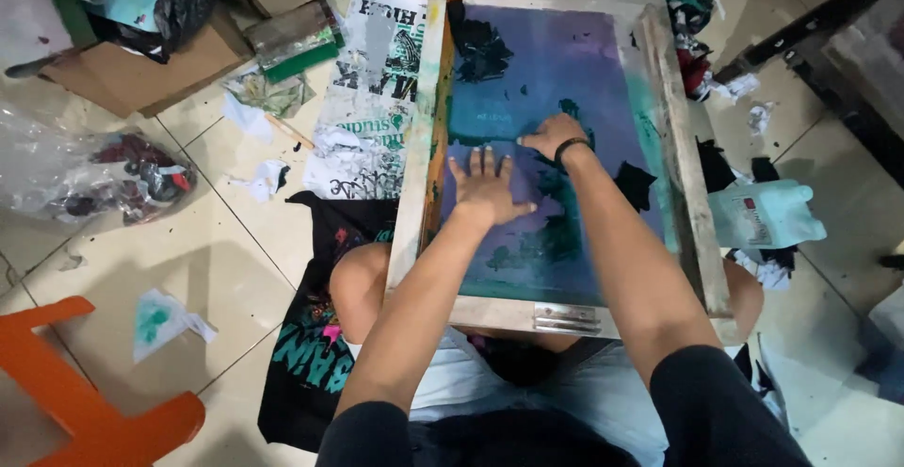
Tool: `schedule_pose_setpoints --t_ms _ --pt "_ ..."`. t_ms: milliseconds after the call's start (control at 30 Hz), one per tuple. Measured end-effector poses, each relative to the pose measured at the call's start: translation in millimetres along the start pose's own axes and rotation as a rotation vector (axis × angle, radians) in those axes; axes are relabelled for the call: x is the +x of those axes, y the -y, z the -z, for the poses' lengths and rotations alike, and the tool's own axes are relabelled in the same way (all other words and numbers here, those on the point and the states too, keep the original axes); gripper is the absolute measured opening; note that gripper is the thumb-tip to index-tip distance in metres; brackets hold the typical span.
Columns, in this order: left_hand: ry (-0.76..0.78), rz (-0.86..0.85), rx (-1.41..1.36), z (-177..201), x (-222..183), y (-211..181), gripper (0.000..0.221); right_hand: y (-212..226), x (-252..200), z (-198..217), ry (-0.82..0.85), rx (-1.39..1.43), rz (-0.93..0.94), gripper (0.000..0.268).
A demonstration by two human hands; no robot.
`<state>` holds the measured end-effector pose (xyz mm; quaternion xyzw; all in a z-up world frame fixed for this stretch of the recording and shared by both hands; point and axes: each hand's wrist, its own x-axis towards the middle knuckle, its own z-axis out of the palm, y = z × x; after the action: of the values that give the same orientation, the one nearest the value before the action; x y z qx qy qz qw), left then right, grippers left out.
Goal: A person is cleaning or preparing a screen printing frame by wiping it with a small cloth while sitting on the floor.
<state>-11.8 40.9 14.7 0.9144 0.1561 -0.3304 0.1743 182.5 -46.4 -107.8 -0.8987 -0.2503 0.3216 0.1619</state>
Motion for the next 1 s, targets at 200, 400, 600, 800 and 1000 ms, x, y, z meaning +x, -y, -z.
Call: schedule_pose_setpoints --t_ms 200,400,600,800,1000 --pt "0.023 0.000 -0.099 -24.2 27.2 0.0 0.102 37.9 0.4 -3.6 -0.081 -0.216 -0.191 0.023" --pt "-0.012 -0.025 -0.180 -23.0 15.4 3.8 0.101 31.2 25.5 -15.3 0.013 -0.299 -0.230 0.023" --pt "0.003 -0.011 -0.179 -28.9 21.8 3.1 0.099 15.9 4.4 5.7 0.054 0.078 -0.196 0.037" --pt "0.008 -0.001 -0.162 -25.4 14.2 -0.6 0.096 1.3 26.6 -1.6 0.095 0.159 -0.214 0.043" --pt "0.000 -0.007 -0.141 -38.0 30.5 2.6 0.099 -0.4 28.8 -4.5 0.124 0.136 -0.213 0.058"
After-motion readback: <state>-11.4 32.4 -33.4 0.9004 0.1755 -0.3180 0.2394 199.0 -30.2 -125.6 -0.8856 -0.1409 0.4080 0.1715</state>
